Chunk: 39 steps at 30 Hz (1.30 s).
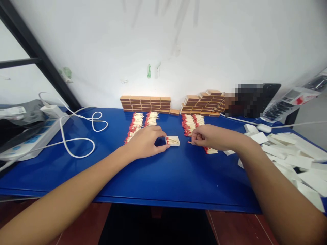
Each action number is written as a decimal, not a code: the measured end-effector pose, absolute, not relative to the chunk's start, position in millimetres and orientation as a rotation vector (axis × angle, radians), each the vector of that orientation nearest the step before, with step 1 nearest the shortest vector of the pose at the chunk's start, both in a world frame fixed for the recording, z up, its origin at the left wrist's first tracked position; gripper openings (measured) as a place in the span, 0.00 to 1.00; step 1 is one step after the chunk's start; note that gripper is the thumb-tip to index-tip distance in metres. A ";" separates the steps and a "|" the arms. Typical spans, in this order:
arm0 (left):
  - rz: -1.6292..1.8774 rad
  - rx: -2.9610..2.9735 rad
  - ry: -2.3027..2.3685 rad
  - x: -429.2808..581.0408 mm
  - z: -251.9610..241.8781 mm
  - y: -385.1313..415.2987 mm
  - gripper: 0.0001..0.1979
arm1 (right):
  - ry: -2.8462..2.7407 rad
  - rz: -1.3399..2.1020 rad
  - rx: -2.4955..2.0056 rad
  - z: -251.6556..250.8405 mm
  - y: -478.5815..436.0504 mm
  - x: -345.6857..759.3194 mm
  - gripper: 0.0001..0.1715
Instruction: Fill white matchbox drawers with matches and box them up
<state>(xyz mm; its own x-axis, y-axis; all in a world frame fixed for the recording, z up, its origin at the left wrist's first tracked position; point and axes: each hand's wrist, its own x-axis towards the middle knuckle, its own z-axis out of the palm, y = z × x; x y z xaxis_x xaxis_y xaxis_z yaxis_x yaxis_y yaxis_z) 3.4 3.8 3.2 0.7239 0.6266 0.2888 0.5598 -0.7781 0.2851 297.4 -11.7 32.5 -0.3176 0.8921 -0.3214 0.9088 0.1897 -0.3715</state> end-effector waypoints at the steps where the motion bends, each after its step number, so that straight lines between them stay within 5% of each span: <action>1: 0.560 2.748 0.955 3.4 3.5 3.7 0.13 | 2.395 -0.777 1.811 32.4 -12.3 296.5 0.12; 16: 0.568 2.754 0.891 4.9 4.4 -0.3 0.13 | 2.749 -0.835 1.753 38.5 -23.3 265.3 0.12; 30: 0.606 2.764 0.855 4.6 1.2 0.6 0.13 | 2.828 -0.396 1.921 43.9 -17.3 284.4 0.17; 39: 0.609 2.765 0.880 3.7 1.4 2.0 0.13 | 2.489 -0.468 1.932 34.7 -2.7 298.6 0.05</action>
